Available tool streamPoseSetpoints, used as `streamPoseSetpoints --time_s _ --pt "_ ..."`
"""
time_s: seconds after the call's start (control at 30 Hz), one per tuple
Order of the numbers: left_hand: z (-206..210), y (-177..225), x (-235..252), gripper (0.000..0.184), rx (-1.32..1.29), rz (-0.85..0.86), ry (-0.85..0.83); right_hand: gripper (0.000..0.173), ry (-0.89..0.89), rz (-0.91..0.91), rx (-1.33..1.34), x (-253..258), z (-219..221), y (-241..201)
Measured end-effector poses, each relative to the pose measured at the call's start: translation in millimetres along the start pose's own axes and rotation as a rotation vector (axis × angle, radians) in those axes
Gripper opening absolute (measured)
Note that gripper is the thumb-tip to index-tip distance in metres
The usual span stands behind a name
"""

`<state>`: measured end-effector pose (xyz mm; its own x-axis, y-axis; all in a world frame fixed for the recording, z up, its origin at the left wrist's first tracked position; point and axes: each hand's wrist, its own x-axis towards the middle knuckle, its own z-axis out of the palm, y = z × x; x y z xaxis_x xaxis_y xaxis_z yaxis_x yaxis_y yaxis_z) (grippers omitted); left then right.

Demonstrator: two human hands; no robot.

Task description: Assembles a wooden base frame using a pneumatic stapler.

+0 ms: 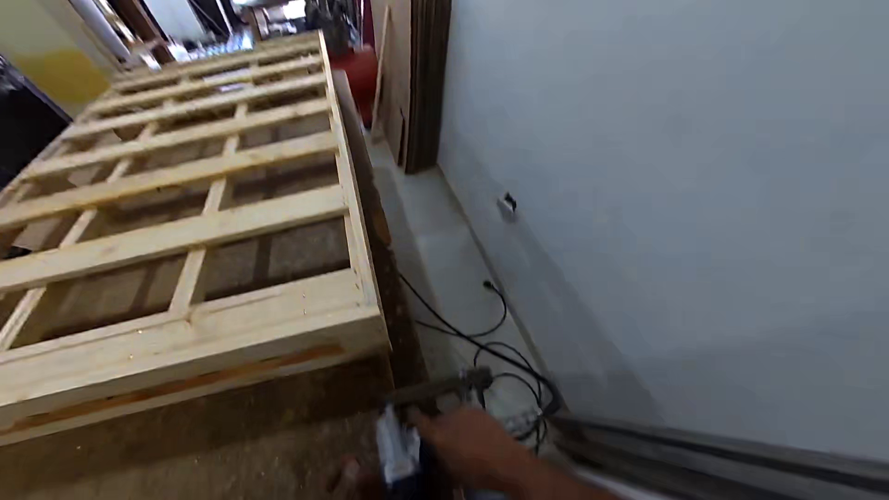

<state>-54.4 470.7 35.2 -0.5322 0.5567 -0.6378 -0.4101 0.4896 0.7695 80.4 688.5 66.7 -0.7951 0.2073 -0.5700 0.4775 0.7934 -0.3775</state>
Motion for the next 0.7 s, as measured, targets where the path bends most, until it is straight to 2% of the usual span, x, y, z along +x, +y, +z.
streamPoseSetpoints --time_s 0.1,0.2,0.27,0.33,0.4,0.47,0.6,0.7 --pt "-28.1 22.6 -5.6 0.032 0.132 0.311 0.193 0.061 0.072 0.130 0.001 1.3 -32.1 46.5" --pt "-71.5 65.4 -8.8 0.022 0.324 0.778 0.333 0.055 0.190 0.164 -0.128 4.1 -49.6 82.6" --pt "-102.1 109.0 -4.3 0.027 0.590 0.997 0.455 0.055 0.234 0.144 -0.240 10.7 -60.8 84.6" --pt "-124.8 157.2 7.0 0.040 0.891 1.072 0.566 0.053 0.222 0.091 -0.262 20.8 -70.5 63.2" --pt "-126.4 200.4 33.0 0.050 1.040 1.088 0.613 0.047 0.169 0.017 -0.262 29.1 -74.0 36.7" --pt "-115.3 229.0 63.6 0.055 1.107 0.972 0.579 0.048 0.174 -0.039 -0.281 29.0 -65.0 36.5" --pt "-85.2 250.1 104.1 0.051 1.212 0.492 0.442 0.048 0.151 -0.028 -0.275 16.5 -46.1 71.1" --pt "-84.7 249.7 108.5 0.049 1.246 0.439 0.402 0.051 0.170 0.018 -0.301 10.7 -39.3 95.0"
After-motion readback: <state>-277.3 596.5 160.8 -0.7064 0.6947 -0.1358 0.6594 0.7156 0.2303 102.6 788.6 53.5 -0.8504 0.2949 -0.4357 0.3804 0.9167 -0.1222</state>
